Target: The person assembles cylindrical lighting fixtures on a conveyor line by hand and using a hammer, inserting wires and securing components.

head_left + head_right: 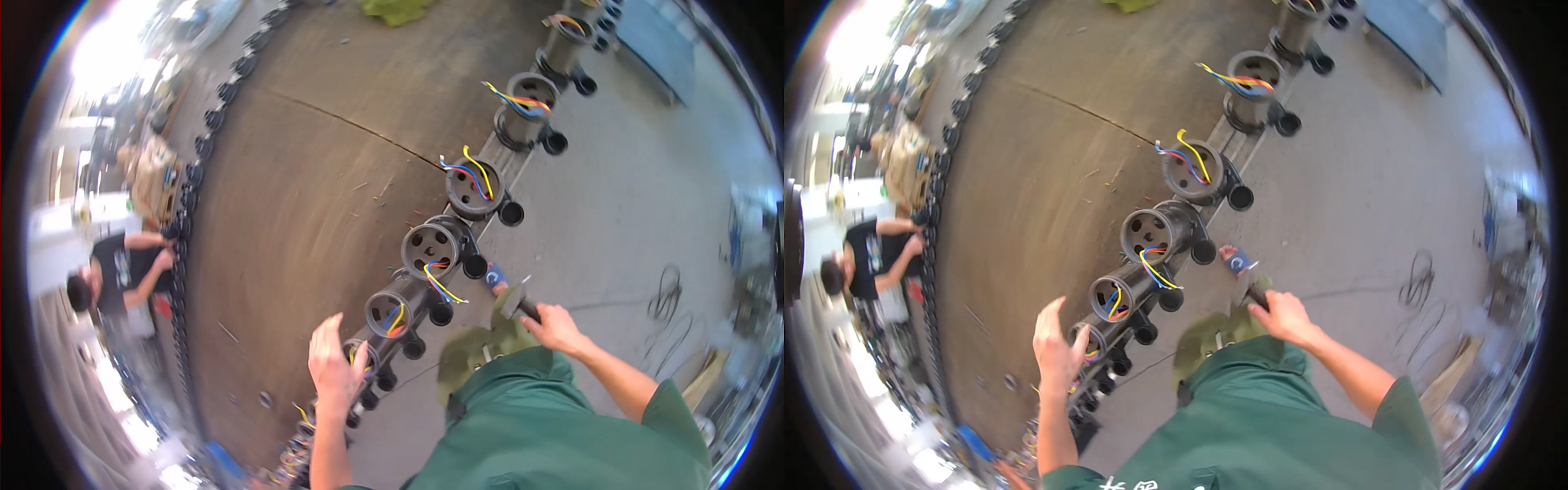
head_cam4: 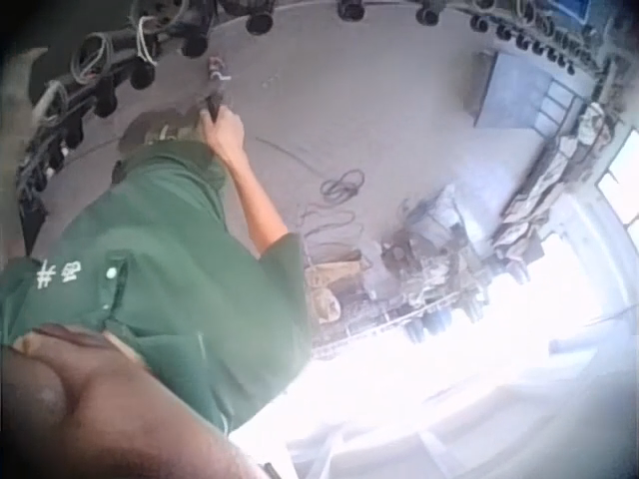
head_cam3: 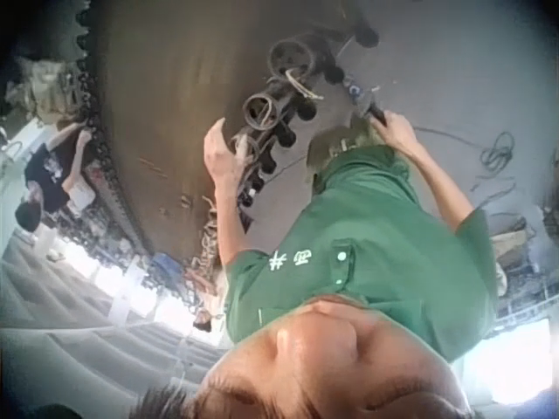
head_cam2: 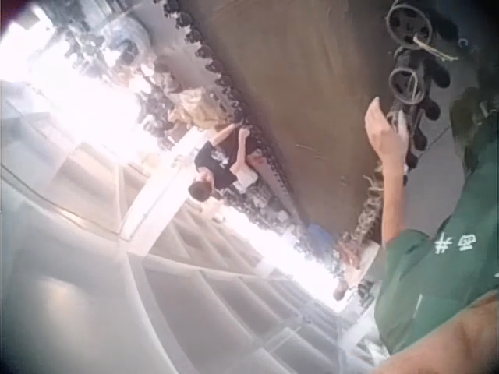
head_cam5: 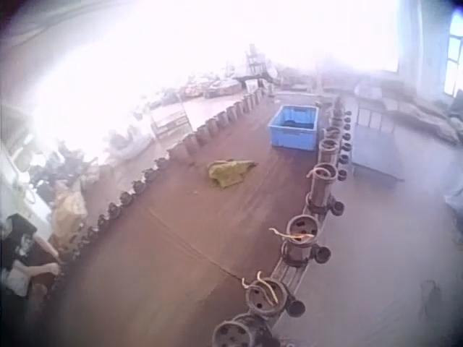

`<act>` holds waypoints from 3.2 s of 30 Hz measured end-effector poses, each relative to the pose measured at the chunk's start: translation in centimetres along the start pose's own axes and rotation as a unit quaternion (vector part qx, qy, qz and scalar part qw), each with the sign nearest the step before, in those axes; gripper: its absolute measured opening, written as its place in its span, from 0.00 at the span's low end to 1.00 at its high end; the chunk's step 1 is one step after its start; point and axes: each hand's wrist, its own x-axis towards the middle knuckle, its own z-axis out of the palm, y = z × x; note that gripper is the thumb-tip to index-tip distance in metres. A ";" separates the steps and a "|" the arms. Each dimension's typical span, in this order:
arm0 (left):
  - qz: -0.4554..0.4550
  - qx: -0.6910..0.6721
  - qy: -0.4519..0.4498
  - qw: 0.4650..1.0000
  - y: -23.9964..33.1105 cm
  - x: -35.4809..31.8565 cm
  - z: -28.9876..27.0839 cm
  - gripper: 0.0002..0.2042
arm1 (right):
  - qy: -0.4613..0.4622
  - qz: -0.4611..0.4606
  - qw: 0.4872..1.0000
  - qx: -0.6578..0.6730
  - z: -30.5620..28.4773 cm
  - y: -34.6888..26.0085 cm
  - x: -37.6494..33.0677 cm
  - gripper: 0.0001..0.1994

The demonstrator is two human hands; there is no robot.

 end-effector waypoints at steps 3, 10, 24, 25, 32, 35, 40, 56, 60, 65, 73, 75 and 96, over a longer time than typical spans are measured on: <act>-0.085 -0.145 0.146 0.975 4.8 -7.3 1.4 0.16 | -0.033 -0.037 0.997 -0.059 -2.8 -2.7 -0.6 0.21; -0.196 -0.587 0.116 0.777 12.3 -8.7 11.0 0.17 | -0.015 -0.261 0.965 0.016 -10.1 -13.1 -8.4 0.13; -0.101 -0.796 0.052 0.594 18.4 4.9 18.7 0.25 | 0.134 -0.384 0.907 0.106 -10.4 -17.7 -2.9 0.11; -0.096 -0.751 0.075 0.649 18.9 4.6 19.9 0.24 | 0.116 -0.335 0.933 0.056 -11.1 -16.0 -1.3 0.14; -0.041 -0.483 0.327 0.811 18.3 7.4 23.8 0.13 | 0.109 -0.277 0.953 -0.063 -9.5 -15.9 -0.6 0.18; -0.062 -0.455 0.322 0.828 18.8 7.6 24.0 0.13 | 0.107 -0.302 0.944 -0.081 -9.7 -16.6 1.3 0.18; -0.086 -0.401 0.348 0.843 19.4 8.2 24.8 0.12 | 0.074 -0.311 0.938 -0.137 -11.3 -16.3 4.7 0.19; -0.227 -0.331 0.421 0.813 22.6 8.2 24.7 0.10 | -0.085 -0.427 0.871 -0.229 -17.2 -19.8 4.4 0.19; -0.218 -0.332 0.409 0.821 22.4 8.6 25.0 0.11 | -0.044 -0.478 0.865 -0.145 -17.1 -19.7 3.1 0.15; -0.207 -0.298 0.395 0.844 21.9 9.4 25.1 0.12 | 0.017 -0.415 0.867 -0.275 -13.8 -15.7 8.9 0.22; -0.178 -0.314 0.399 0.843 20.5 8.8 26.4 0.11 | -0.089 -0.349 0.933 -0.004 -15.0 -19.3 3.8 0.18; -0.175 -0.306 0.403 0.844 20.8 9.0 26.3 0.10 | 0.015 -0.435 0.897 -0.078 -13.4 -17.9 5.1 0.18; -0.195 -0.381 0.391 0.815 21.3 8.7 24.4 0.06 | -0.035 -0.390 0.892 -0.225 -14.8 -17.3 7.6 0.25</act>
